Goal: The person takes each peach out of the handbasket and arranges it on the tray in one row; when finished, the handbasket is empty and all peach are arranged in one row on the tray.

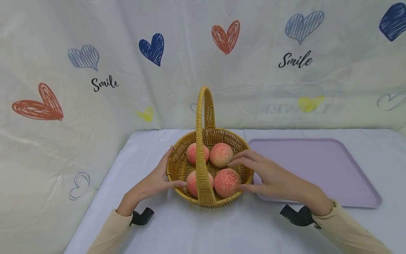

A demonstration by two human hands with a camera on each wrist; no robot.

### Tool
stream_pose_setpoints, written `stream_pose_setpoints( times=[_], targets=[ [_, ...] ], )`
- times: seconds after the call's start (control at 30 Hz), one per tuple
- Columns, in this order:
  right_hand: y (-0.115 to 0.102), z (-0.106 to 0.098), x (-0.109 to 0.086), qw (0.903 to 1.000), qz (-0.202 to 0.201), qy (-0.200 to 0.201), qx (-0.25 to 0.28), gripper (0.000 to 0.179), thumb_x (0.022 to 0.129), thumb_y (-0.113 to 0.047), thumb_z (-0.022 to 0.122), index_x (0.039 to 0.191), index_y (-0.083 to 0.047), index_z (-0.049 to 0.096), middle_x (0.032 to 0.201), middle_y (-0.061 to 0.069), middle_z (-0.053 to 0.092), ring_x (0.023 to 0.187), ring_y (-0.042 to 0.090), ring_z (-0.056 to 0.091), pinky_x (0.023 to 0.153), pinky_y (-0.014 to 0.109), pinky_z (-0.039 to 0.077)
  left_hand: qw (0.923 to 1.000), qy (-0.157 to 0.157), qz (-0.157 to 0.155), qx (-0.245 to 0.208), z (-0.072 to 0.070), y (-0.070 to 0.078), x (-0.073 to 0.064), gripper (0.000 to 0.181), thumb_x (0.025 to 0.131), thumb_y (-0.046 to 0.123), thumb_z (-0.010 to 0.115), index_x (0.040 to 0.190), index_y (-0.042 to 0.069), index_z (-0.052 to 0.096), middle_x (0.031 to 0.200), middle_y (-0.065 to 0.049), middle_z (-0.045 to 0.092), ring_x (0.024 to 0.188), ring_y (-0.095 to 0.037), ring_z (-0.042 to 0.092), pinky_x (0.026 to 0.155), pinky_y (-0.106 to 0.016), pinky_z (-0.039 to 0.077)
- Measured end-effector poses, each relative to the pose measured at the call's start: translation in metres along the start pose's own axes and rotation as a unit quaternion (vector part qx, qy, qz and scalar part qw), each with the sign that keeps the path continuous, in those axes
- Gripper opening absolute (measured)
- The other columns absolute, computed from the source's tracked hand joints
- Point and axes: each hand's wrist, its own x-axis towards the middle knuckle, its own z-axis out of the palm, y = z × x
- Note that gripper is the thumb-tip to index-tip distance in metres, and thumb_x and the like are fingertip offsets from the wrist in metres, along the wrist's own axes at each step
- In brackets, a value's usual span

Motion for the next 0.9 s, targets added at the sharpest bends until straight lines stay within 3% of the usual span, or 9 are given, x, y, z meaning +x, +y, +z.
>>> stream_pose_setpoints(
  times=[0.13,0.33,0.47,0.67,0.9],
  targets=[
    [-0.001,0.007,0.013,0.9985,-0.019,-0.046,0.024,0.042,0.095,-0.028,0.081,0.133,-0.02,0.065,0.141,-0.007,0.055,0.128,0.015,0.055,0.099,0.043,0.053,0.9999,0.0,-0.015,0.003,-0.001,0.0,-0.002,0.126,0.086,0.042,0.086,0.169,0.02,-0.008,0.175,-0.008,-0.002,0.16,-0.032,0.005,0.124,-0.063,0.014],
    [0.001,0.016,0.027,0.9957,-0.036,-0.082,0.025,0.037,0.095,-0.028,0.081,0.127,-0.018,0.067,0.135,-0.006,0.057,0.121,0.015,0.057,0.096,0.041,0.054,0.9999,-0.006,-0.002,-0.015,0.0,-0.005,0.002,0.127,0.085,0.046,0.086,0.168,0.023,-0.007,0.174,-0.009,0.004,0.158,-0.034,0.014,0.123,-0.063,0.018],
    [0.004,0.018,0.034,0.994,-0.017,-0.106,0.022,0.038,0.093,-0.033,0.083,0.124,-0.019,0.068,0.131,-0.004,0.058,0.116,0.016,0.058,0.095,0.042,0.054,0.9997,-0.004,0.004,-0.023,0.001,-0.007,0.004,0.125,0.085,0.046,0.086,0.168,0.028,-0.006,0.174,-0.005,0.007,0.158,-0.03,0.016,0.123,-0.061,0.018],
    [0.005,0.019,0.041,0.9901,0.027,-0.137,0.013,0.042,0.089,-0.044,0.084,0.123,-0.023,0.071,0.135,0.001,0.06,0.119,0.022,0.059,0.097,0.046,0.052,0.9996,-0.002,0.006,-0.026,0.001,-0.007,0.005,0.126,0.084,0.043,0.088,0.168,0.024,-0.004,0.173,-0.004,0.012,0.157,-0.029,0.022,0.123,-0.058,0.021],
    [0.0,0.02,0.047,0.9852,0.068,-0.157,0.0,0.043,0.084,-0.036,0.089,0.121,-0.023,0.071,0.123,-0.003,0.06,0.108,0.017,0.061,0.091,0.042,0.053,0.9997,-0.008,-0.004,-0.023,0.001,-0.006,0.005,0.127,0.084,0.045,0.088,0.168,0.028,-0.006,0.173,-0.007,0.012,0.156,-0.03,0.025,0.123,-0.056,0.023]
  ],
)
